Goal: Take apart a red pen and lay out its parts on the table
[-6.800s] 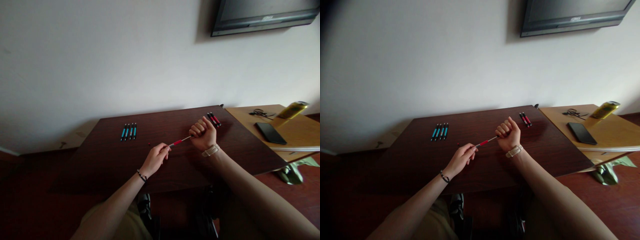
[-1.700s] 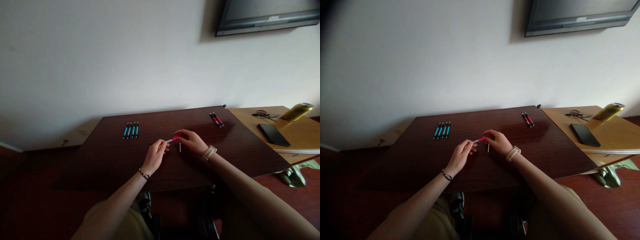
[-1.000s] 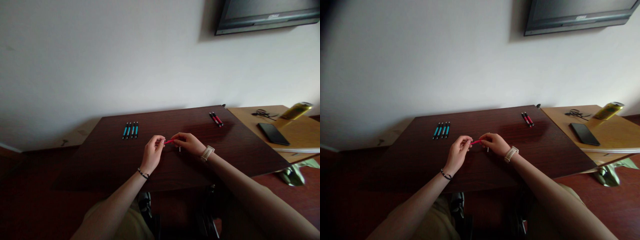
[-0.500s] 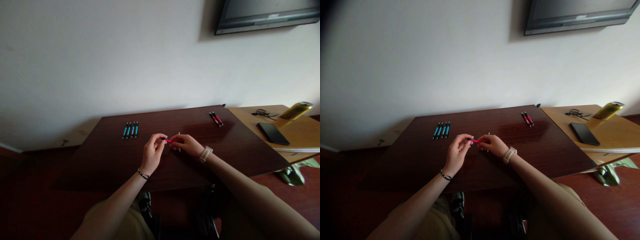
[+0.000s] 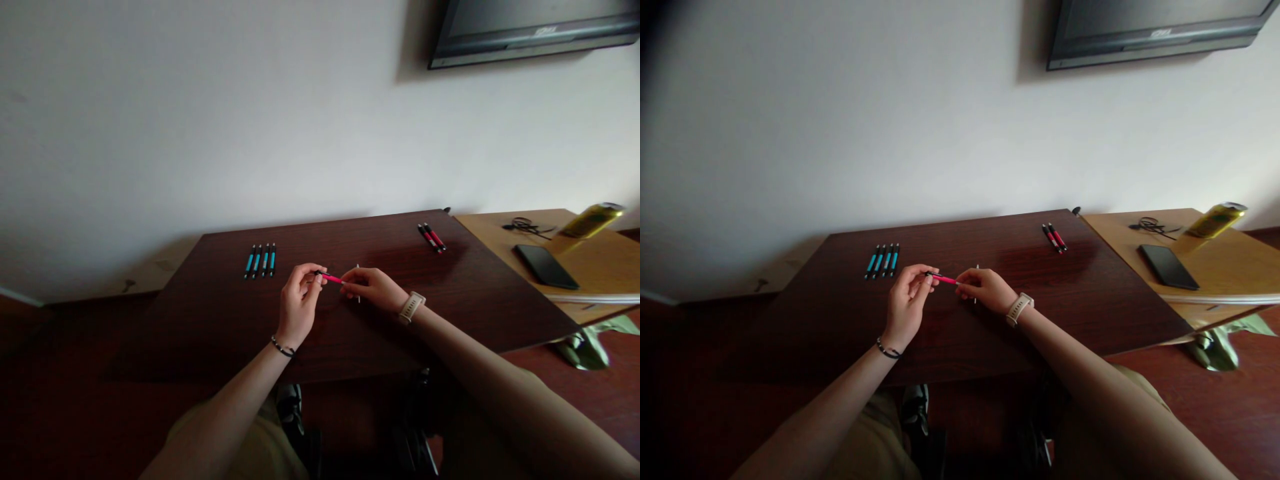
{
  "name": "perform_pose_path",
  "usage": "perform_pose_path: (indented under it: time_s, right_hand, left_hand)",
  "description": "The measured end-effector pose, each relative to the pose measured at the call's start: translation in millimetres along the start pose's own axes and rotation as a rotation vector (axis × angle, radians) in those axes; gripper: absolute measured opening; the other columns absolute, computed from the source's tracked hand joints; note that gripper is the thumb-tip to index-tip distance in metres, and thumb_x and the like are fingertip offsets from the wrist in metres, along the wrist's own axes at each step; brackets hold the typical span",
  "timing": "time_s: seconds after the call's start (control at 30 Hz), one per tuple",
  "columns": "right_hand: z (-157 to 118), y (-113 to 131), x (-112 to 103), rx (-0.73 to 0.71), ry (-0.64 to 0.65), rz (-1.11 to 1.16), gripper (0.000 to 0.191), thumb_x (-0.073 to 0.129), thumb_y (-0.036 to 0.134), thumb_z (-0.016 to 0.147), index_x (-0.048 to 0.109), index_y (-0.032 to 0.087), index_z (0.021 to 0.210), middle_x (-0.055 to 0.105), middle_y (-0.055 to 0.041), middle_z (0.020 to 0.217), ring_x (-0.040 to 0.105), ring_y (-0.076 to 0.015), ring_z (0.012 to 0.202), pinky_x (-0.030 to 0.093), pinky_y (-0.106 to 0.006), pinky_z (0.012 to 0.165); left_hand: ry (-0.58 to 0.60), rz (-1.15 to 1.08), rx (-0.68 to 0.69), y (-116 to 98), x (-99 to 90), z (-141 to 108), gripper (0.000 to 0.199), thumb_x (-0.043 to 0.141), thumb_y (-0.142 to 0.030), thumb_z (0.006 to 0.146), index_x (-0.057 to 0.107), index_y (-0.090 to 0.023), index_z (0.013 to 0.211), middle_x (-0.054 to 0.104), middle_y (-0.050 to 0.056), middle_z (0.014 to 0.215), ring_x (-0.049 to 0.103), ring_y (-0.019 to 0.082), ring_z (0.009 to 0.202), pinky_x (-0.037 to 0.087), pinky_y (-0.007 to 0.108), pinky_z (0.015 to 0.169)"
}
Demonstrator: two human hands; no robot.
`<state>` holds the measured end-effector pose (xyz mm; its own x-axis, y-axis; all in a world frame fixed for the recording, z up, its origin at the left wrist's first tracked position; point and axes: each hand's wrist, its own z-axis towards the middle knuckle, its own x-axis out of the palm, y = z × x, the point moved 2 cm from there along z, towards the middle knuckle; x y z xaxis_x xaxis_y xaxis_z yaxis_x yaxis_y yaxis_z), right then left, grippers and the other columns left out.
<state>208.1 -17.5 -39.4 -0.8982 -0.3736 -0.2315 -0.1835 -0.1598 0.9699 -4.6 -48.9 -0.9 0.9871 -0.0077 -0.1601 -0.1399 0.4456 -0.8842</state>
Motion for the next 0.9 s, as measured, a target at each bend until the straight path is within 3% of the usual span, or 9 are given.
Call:
perform_pose_path:
  time_s: [0.43,0.63,0.8,0.9]
  right_hand:
    - [-1,0,-3,-0.017,-0.008,-0.013,0.036,0.072,0.049,0.094,0.073,0.016,0.108,0.080,-0.0083,0.095,0.072,-0.0175,0.079,0.057,-0.031,0.074]
    - [0,3,-2,-0.025,-0.015,-0.050,0.037,0.072,0.051,0.094,0.073,0.017,0.107,0.079,-0.0075,0.094,0.071,-0.0173,0.077,0.057,-0.030,0.074]
    - [-1,6,0,-0.017,-0.020,-0.036,0.036,0.073,0.050,0.093,0.073,0.017,0.106,0.079,-0.0070,0.091,0.071,-0.0174,0.077,0.056,-0.030,0.072]
    - [-1,5,0,-0.017,-0.021,-0.041,0.036,0.073,0.050,0.093,0.073,0.016,0.107,0.079,-0.0076,0.093,0.071,-0.0176,0.077,0.056,-0.031,0.073]
  left_hand:
    - [-0.054,-0.018,-0.001,-1,-9.9,0,0.019,0.064,-0.034,0.102,0.064,-0.019,0.114,0.072,0.010,0.118,0.073,0.016,0.095,0.062,0.031,0.087]
    - [-0.010,0.051,0.073,5,-17.7,-1,0.015,0.066,-0.029,0.101,0.064,-0.019,0.112,0.071,0.008,0.118,0.075,0.017,0.097,0.062,0.031,0.088]
    - [0.074,0.342,0.218,3,-19.8,-3,0.003,0.063,-0.020,0.101,0.064,-0.020,0.104,0.072,0.008,0.114,0.072,0.019,0.106,0.060,0.030,0.087]
    - [0.171,0.569,0.287,4,-18.4,-6,0.010,0.060,-0.012,0.099,0.062,-0.021,0.102,0.072,0.005,0.113,0.071,0.019,0.106,0.059,0.031,0.090]
